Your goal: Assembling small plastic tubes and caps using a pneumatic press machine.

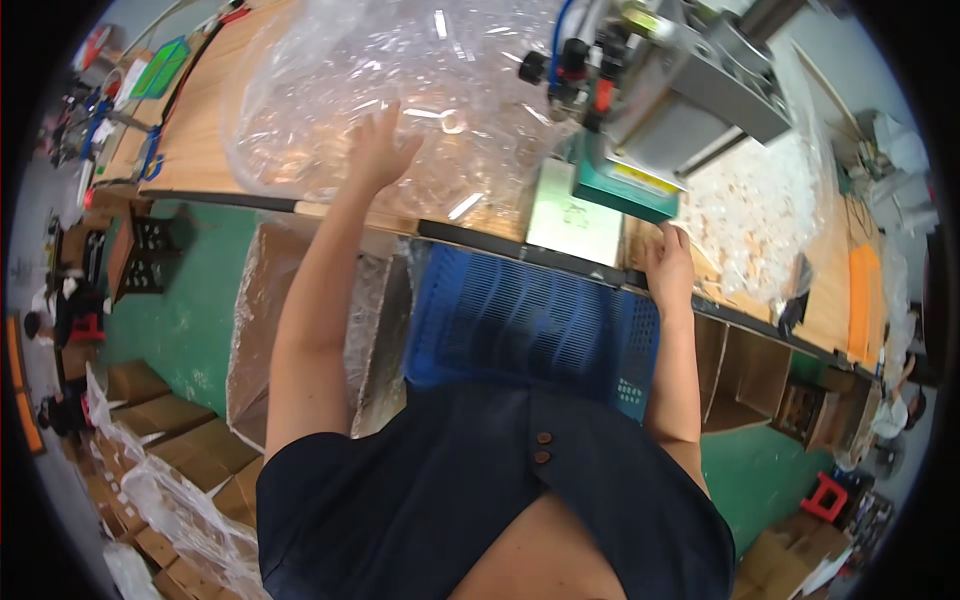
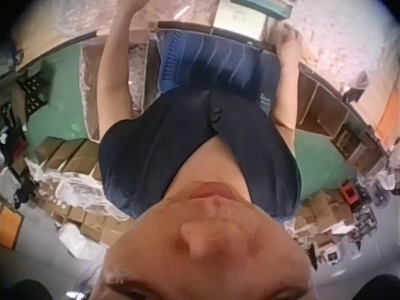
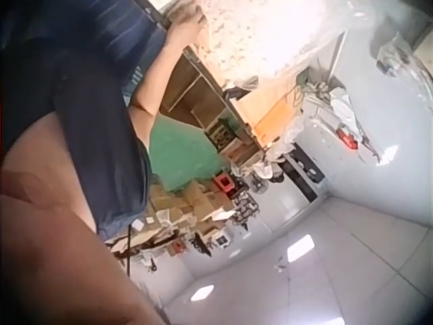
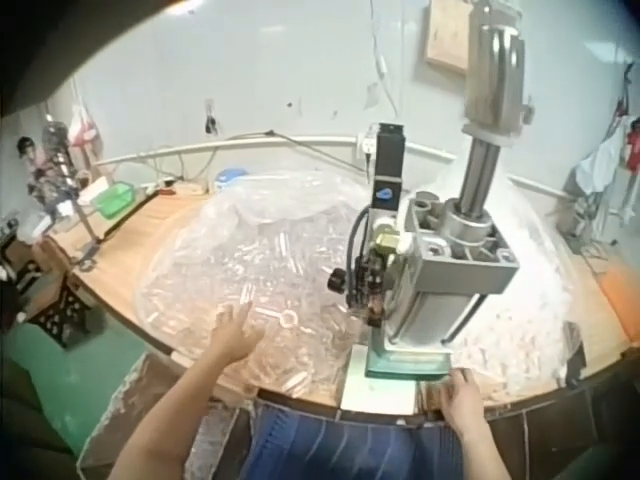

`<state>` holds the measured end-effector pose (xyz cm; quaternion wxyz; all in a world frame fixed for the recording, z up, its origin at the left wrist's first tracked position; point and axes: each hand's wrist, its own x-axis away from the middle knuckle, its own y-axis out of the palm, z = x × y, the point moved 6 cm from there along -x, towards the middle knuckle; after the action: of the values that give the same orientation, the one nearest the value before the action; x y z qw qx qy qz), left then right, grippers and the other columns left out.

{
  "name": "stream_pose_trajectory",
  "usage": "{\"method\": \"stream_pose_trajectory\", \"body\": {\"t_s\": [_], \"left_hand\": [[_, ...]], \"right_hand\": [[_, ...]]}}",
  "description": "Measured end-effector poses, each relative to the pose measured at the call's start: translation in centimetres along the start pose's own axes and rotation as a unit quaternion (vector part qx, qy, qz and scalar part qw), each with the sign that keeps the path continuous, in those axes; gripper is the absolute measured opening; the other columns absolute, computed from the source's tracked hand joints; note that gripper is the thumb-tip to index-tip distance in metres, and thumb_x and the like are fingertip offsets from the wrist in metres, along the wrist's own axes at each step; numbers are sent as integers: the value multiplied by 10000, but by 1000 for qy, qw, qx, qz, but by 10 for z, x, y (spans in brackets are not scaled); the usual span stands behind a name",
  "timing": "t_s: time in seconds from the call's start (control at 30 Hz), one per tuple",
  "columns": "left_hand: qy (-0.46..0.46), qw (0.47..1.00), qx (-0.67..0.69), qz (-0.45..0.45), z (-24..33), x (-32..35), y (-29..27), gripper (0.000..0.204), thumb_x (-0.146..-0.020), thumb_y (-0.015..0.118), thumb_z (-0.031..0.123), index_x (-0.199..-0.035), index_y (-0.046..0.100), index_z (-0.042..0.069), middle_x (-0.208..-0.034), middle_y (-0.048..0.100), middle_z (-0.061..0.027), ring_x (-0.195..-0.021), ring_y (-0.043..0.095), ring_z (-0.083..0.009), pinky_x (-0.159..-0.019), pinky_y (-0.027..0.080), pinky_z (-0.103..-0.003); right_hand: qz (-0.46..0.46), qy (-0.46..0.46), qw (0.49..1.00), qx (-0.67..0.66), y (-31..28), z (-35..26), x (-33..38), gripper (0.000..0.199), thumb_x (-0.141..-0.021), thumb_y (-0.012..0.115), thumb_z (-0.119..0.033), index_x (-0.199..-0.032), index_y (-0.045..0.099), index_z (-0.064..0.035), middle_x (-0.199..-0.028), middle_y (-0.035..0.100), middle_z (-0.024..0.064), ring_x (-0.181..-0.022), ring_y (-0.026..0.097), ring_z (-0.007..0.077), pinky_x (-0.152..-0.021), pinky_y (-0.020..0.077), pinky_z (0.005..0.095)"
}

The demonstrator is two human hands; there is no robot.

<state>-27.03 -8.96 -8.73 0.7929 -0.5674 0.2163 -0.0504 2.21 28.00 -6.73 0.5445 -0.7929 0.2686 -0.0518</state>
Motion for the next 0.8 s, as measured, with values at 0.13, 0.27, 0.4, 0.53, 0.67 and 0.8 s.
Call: {"method": "stream_pose_trajectory", "body": {"t_s": [0.13, 0.27, 0.4, 0.53, 0.67, 0.8], "left_hand": [[112, 987, 29, -111, 62, 62, -49, 419, -769, 709, 333, -1108, 617, 104, -1078, 610, -186, -1020, 587, -368, -854, 472, -449], [65, 980, 97, -163, 47, 80, -31, 388, -736, 736, 296, -1037, 611, 85, -1011, 627, -154, -892, 625, -342, -754, 495, -426], [30, 978, 182, -95, 50, 79, -31, 329, -705, 752, 202, -933, 569, 50, -844, 595, -115, -781, 607, -281, -692, 482, -376], [-77, 907, 407, -79, 35, 90, -3, 332, -721, 707, 9, -796, 391, 71, -724, 413, -6, -669, 443, -112, -596, 390, -255], [-27, 952, 303, 36, 45, 101, 3, 322, -750, 697, 60, -817, 382, 59, -749, 410, -33, -649, 452, -148, -607, 421, -287], [-55, 983, 163, 58, 67, 102, 3, 317, -758, 711, 169, -916, 467, 41, -801, 481, -64, -680, 517, -183, -633, 459, -316]], "right_hand": [[62, 54, 997, -13, -28, 45, 5, 197, -879, 588, -140, -1058, 635, -76, -1073, 616, 148, -955, 602, 352, -794, 497, 420], [139, 17, 990, -2, -47, 70, -23, 143, -889, 575, -138, -970, 667, -65, -954, 654, 134, -873, 625, 346, -741, 507, 410], [180, -4, 984, -6, -67, 95, -82, 165, -903, 543, -141, -972, 669, -59, -979, 659, 152, -888, 625, 346, -756, 503, 412], [165, 39, 985, 10, -59, 137, -148, 204, -929, 509, -153, -1018, 665, -56, -1036, 655, 174, -943, 620, 355, -824, 494, 414], [146, -114, 982, -33, -33, 73, -208, 260, -828, 507, -60, -1036, 664, -64, -1098, 641, 161, -1021, 598, 335, -876, 476, 392], [20, -267, 963, -17, 40, -7, -240, 225, -777, 585, -135, -985, 667, -112, -1043, 631, 112, -1054, 573, 285, -928, 436, 434]]}}
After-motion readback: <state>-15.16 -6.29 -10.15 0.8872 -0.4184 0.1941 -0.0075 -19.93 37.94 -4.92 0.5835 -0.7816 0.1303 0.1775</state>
